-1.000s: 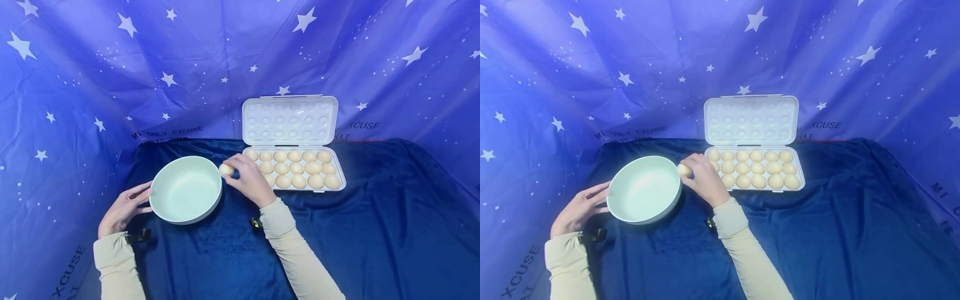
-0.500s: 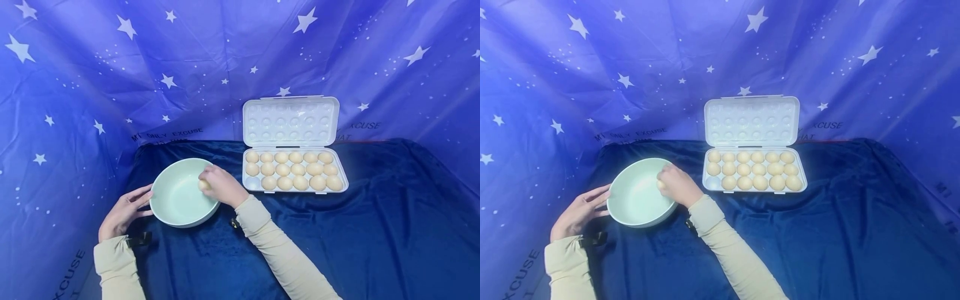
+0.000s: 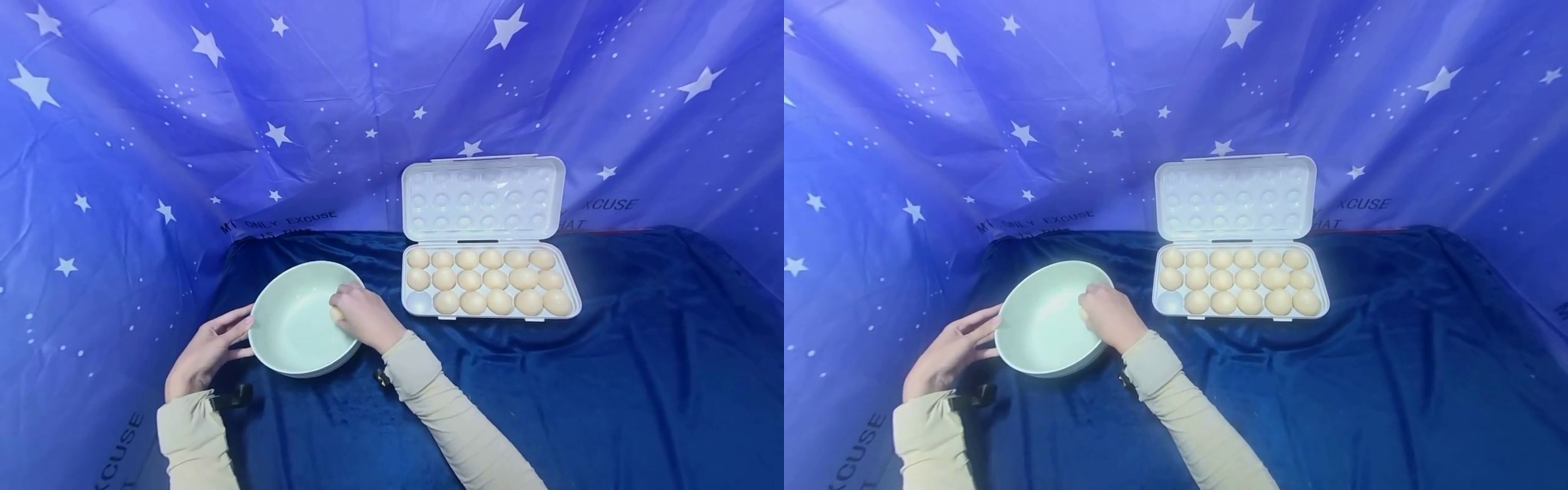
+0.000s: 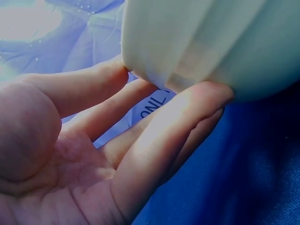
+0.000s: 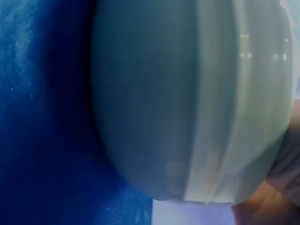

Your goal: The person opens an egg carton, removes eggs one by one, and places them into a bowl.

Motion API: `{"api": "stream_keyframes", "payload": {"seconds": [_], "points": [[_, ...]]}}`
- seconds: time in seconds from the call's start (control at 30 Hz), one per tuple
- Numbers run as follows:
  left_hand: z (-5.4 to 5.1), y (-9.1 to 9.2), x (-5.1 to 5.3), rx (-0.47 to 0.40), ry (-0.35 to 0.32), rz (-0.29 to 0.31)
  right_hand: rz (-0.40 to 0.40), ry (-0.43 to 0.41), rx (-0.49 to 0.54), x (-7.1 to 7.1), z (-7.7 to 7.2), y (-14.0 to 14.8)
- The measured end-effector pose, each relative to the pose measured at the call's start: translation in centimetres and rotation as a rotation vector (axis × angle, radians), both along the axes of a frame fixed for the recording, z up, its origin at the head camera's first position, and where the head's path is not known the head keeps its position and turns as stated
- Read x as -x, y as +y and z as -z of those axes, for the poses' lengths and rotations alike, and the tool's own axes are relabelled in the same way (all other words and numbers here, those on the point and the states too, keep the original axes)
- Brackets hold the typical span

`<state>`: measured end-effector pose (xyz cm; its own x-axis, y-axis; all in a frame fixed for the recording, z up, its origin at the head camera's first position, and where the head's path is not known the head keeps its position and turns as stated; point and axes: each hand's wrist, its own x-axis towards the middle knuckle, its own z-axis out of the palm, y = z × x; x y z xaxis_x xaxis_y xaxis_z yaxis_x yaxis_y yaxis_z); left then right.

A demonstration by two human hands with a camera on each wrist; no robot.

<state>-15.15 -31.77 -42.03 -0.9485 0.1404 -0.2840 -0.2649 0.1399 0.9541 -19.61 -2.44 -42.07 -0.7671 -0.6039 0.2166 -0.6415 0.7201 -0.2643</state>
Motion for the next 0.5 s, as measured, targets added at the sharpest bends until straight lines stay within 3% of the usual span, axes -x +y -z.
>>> {"api": "stream_keyframes", "payload": {"seconds": [0.27,0.5], "points": [[-0.1,0.2,-0.1,-0.007,-0.004,0.001,-0.042,-0.01,-0.039,-0.1,-0.5,0.4],[-0.3,0.1,0.0,-0.008,-0.004,0.01,-0.124,-0.138,0.143,0.3,-1.3,1.5]]}}
